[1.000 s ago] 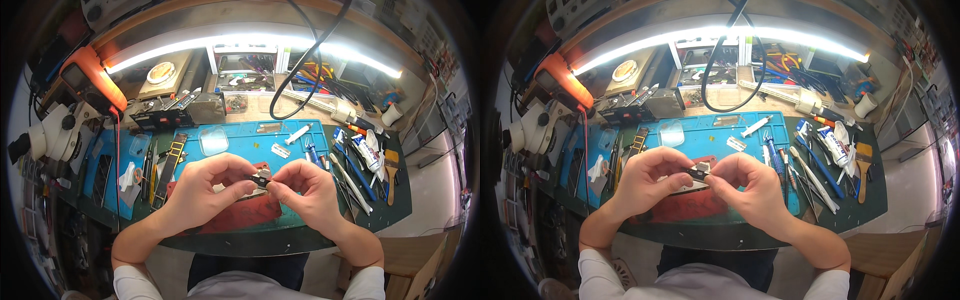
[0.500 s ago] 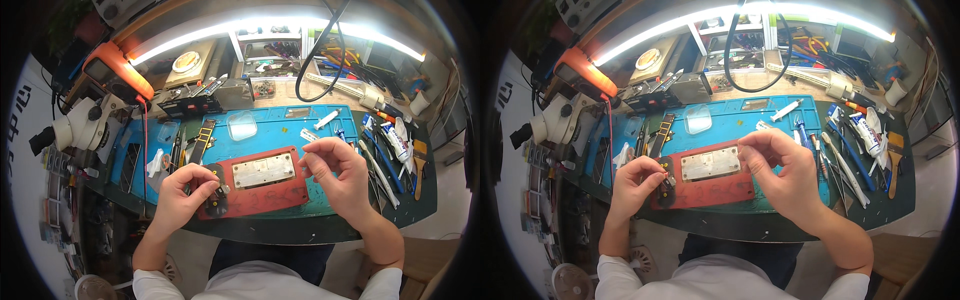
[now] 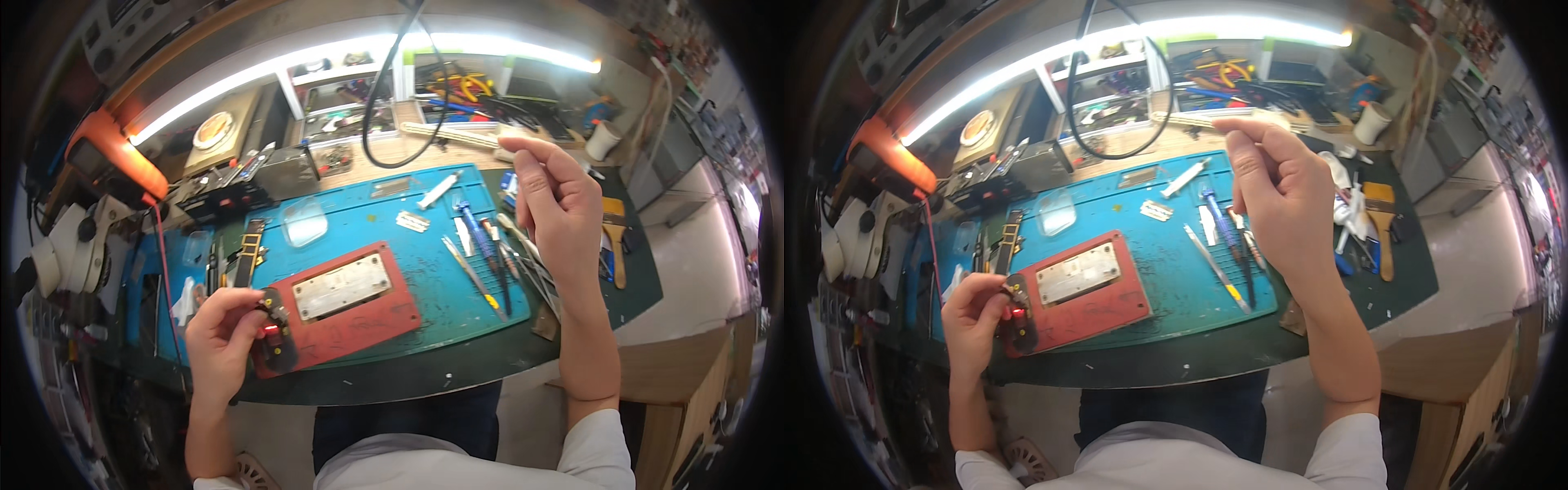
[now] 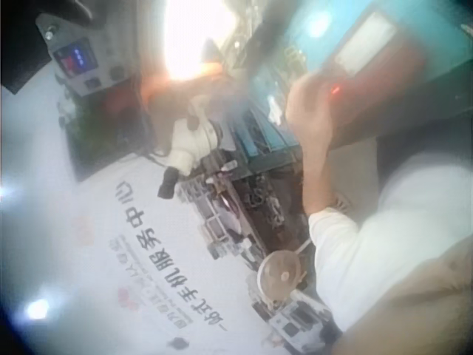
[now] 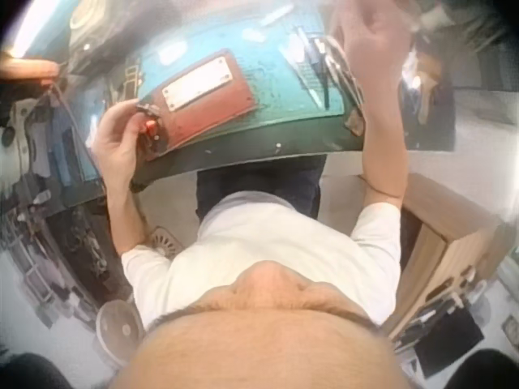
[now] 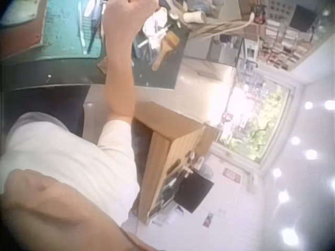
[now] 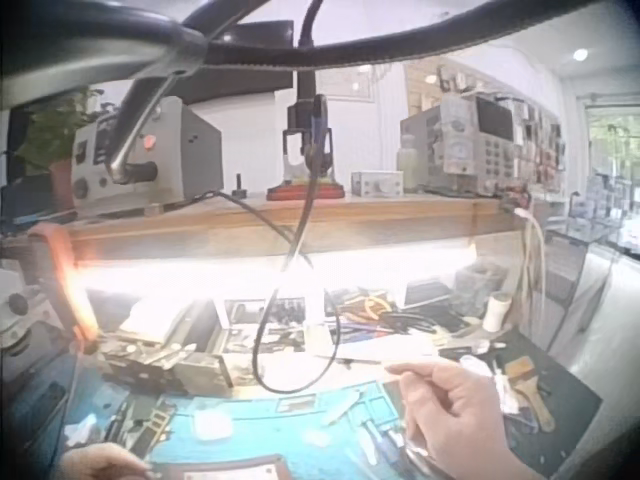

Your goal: The person is repairing a small electronic component, likely a camera module. They use tweezers to manipulate parts, apply a substance from a syringe, and use a brush to clean or spread the substance on the component.

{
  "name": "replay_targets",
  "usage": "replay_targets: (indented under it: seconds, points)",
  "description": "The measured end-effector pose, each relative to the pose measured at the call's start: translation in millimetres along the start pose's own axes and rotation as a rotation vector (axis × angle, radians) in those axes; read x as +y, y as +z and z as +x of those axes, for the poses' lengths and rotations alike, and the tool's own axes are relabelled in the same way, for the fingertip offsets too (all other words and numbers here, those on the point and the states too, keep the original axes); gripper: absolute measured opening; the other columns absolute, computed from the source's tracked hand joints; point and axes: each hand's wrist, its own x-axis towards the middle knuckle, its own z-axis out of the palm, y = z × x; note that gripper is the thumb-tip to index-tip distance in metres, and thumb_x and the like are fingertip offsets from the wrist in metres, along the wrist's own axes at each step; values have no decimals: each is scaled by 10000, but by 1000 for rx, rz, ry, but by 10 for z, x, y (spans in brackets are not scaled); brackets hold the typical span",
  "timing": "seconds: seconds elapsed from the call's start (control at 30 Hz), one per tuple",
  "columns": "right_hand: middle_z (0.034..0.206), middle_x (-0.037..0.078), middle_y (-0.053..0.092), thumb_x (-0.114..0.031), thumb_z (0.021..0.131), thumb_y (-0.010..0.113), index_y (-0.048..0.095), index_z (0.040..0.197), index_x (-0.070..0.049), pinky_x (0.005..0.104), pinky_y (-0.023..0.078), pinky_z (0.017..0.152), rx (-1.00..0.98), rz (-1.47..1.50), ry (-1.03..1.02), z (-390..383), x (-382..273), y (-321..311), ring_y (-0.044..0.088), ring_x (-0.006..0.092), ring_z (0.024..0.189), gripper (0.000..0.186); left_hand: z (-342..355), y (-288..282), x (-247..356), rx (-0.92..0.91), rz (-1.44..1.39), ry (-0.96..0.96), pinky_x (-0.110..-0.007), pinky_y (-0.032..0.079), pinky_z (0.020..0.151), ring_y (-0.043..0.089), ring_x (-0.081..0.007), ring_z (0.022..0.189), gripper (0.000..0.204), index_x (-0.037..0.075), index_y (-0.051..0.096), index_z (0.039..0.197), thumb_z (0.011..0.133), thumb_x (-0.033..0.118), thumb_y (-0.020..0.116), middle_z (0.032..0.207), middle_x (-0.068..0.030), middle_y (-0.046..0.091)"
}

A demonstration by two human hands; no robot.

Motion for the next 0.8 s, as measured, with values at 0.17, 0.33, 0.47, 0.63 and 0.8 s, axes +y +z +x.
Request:
replay_targets:
  seconds: [0.17,0.33,0.47,0.63,0.8]
  points:
    - [908,72,686,3,934,643,727,1188,-52,259,467,587,-5,-479,-309,-190,130,-298,594,127,663,273,-23,-41,10,-12,-52,3,-221,528,823,660,-76,929,338,-8,629,1252,936,-125,641,1042,-34,679]
    - [893,98,745,-197,925,751,746,1106,-79,347,535,622,-154,-728,24,-589,296,-437,718,226,708,216,-94,3,-49,16,-83,5,-222,515,831,643,-79,946,357,-6,622,1245,915,-141,623,1059,-34,655]
    - [933,82,722,-187,898,767,722,1137,-85,368,562,650,-212,-714,-103,-852,511,-360,722,262,754,264,-164,-50,-66,-5,-73,-3,-215,513,809,648,-74,918,285,-4,640,1176,921,-132,630,1050,-27,655]
    - [899,95,672,-49,880,718,702,1116,-51,375,552,655,-88,-875,-215,-940,605,-234,692,275,749,236,-265,-139,-57,-41,-115,45,-207,516,773,658,-68,882,212,1,649,1103,930,-121,640,1029,-17,657]
    - [914,93,677,-88,893,705,722,1073,-79,391,566,684,19,-986,-251,-888,623,-258,699,294,795,180,-318,-174,-61,21,-124,25,-208,518,791,657,-64,908,223,-2,634,1168,961,-85,643,1017,-24,676]
